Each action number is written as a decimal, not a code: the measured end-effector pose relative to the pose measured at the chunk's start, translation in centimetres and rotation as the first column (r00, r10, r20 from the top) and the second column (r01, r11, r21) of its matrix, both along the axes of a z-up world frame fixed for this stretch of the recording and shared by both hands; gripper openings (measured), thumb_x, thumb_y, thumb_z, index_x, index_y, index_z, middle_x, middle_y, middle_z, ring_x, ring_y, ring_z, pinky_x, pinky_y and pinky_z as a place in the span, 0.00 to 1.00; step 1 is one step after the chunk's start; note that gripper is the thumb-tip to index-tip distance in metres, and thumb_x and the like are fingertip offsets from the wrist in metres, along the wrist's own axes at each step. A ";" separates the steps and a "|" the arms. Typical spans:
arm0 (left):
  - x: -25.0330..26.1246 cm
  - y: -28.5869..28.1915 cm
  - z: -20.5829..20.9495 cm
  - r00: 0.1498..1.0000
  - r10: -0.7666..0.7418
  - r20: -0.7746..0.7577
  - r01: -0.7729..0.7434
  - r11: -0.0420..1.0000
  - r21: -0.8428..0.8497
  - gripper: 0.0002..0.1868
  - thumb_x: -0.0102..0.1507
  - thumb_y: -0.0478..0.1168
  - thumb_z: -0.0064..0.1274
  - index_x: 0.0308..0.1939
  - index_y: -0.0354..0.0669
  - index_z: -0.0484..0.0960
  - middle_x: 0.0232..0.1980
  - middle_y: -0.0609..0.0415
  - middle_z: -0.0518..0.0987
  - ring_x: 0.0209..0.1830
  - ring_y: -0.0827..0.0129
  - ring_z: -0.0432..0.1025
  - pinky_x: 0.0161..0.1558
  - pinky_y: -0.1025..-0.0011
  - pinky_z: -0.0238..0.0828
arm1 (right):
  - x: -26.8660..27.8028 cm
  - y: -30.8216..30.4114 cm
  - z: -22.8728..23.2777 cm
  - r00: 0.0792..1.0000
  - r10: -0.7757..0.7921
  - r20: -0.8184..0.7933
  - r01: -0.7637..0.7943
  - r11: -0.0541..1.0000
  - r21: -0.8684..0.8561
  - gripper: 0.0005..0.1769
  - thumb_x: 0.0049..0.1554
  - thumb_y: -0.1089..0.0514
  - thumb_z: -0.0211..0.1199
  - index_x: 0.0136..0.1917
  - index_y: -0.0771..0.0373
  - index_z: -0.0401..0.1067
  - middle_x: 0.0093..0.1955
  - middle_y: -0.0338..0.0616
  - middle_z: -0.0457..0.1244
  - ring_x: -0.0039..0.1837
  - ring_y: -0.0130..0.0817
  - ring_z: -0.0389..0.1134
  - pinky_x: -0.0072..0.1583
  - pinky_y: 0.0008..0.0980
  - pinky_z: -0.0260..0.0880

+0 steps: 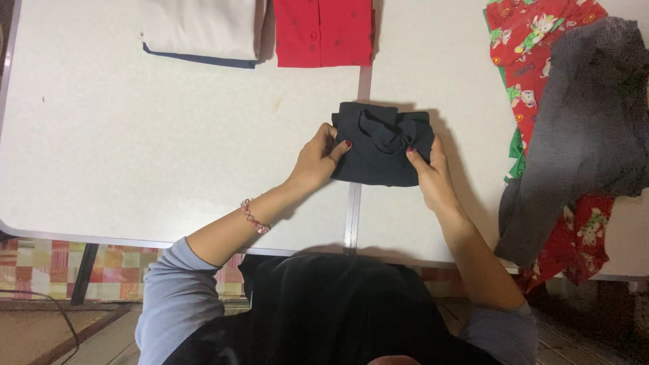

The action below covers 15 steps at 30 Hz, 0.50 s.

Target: The person folds a pair of black trousers and then a pair of gray trousers on a white table. Each garment is laid flat, aligned, and folded into a compact rectangle before being stacked with other folded items.

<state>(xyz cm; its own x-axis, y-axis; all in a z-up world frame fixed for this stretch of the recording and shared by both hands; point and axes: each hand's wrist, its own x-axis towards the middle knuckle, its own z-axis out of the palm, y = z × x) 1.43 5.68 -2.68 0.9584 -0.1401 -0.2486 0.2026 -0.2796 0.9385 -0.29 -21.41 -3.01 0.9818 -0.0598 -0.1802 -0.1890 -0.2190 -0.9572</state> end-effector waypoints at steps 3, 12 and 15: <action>2.0 0.0 0.5 0.982 0.138 0.126 -0.111 0.974 -0.199 0.13 0.70 0.47 0.55 0.47 0.46 0.70 0.39 0.49 0.75 0.36 0.58 0.76 0.39 0.65 0.74 | 1.6 1.6 3.8 0.985 -0.003 0.170 -0.003 0.999 0.034 0.19 0.67 0.62 0.60 0.70 0.60 0.63 0.67 0.42 0.61 0.72 0.31 0.57 0.74 0.42 0.58; 16.3 5.0 9.9 0.630 0.344 0.696 -0.376 0.920 -0.114 0.11 0.68 0.45 0.50 0.47 0.43 0.70 0.43 0.50 0.79 0.42 0.60 0.73 0.48 0.63 0.66 | 20.8 7.1 7.6 0.585 0.000 0.811 0.014 1.000 -0.010 0.32 0.69 0.64 0.67 0.74 0.56 0.49 0.70 0.55 0.59 0.73 0.43 0.60 0.76 0.34 0.52; 19.5 5.6 7.5 0.633 0.328 0.702 -0.411 0.910 -0.055 0.08 0.66 0.32 0.42 0.44 0.43 0.59 0.42 0.50 0.71 0.41 0.56 0.67 0.47 0.61 0.63 | 27.1 9.1 1.9 0.623 0.001 0.782 0.137 0.984 -0.111 0.30 0.68 0.58 0.65 0.76 0.65 0.56 0.75 0.57 0.59 0.78 0.46 0.60 0.79 0.37 0.54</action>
<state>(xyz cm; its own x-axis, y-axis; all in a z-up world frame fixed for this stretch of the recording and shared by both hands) 20.94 11.30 4.78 0.8271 0.2501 0.5034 -0.3728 -0.4261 0.8243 26.86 -12.30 -1.13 0.7423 -0.0892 0.6641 0.5893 -0.3848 -0.7104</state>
